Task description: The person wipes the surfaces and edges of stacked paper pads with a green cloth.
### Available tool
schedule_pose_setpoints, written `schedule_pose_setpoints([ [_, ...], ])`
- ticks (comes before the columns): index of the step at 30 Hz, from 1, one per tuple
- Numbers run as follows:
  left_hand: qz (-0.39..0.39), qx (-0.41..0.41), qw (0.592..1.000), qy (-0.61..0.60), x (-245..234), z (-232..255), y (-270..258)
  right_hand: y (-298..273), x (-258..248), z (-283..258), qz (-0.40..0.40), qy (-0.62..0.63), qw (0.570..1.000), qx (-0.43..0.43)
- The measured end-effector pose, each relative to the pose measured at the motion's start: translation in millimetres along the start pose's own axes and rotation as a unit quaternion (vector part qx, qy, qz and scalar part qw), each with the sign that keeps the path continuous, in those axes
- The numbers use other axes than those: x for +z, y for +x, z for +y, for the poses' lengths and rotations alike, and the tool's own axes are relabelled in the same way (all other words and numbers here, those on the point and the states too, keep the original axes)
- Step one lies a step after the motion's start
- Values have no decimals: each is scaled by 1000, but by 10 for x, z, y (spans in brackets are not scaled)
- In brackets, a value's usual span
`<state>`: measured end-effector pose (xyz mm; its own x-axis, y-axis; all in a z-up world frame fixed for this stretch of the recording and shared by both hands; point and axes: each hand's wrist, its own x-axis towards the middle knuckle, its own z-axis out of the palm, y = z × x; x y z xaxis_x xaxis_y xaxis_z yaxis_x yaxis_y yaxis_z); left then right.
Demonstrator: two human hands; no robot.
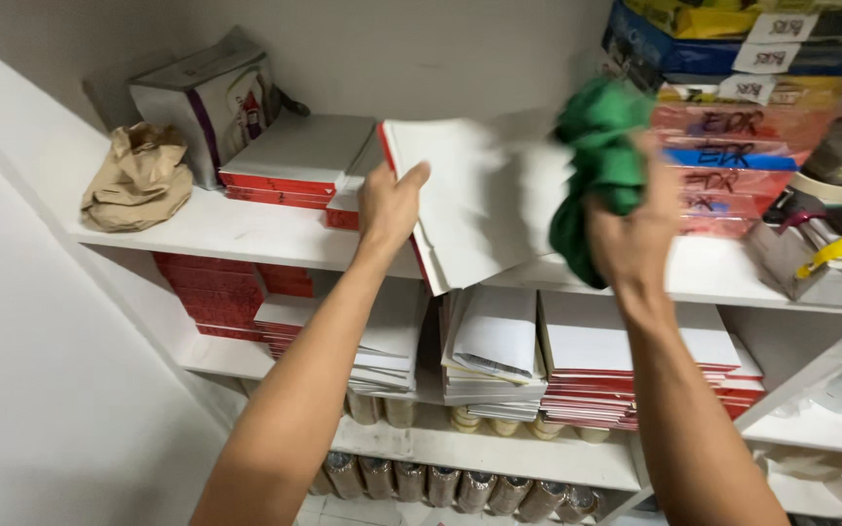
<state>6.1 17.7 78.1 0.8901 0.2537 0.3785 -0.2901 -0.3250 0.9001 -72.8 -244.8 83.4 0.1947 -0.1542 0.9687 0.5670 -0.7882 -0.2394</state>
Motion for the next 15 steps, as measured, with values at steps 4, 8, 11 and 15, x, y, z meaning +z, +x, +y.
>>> schedule_pose_setpoints([
  [4, 39, -42, 998, 0, -105, -468, 66, -335, 537, -16, -165, 85, 982, 36],
  [8, 43, -142, 989, 12, -149, -696, -86, -547, 931, -500, -384, 77, 916, -88],
  [11, 22, -122, 992, 38, -173, -1118, 16, -553, 1308, -428, -496, -78, 858, -111],
  [15, 42, -123, 990, 58, -63, -1181, -16, -214, 1639, 104, -432, -117, 892, 59],
])
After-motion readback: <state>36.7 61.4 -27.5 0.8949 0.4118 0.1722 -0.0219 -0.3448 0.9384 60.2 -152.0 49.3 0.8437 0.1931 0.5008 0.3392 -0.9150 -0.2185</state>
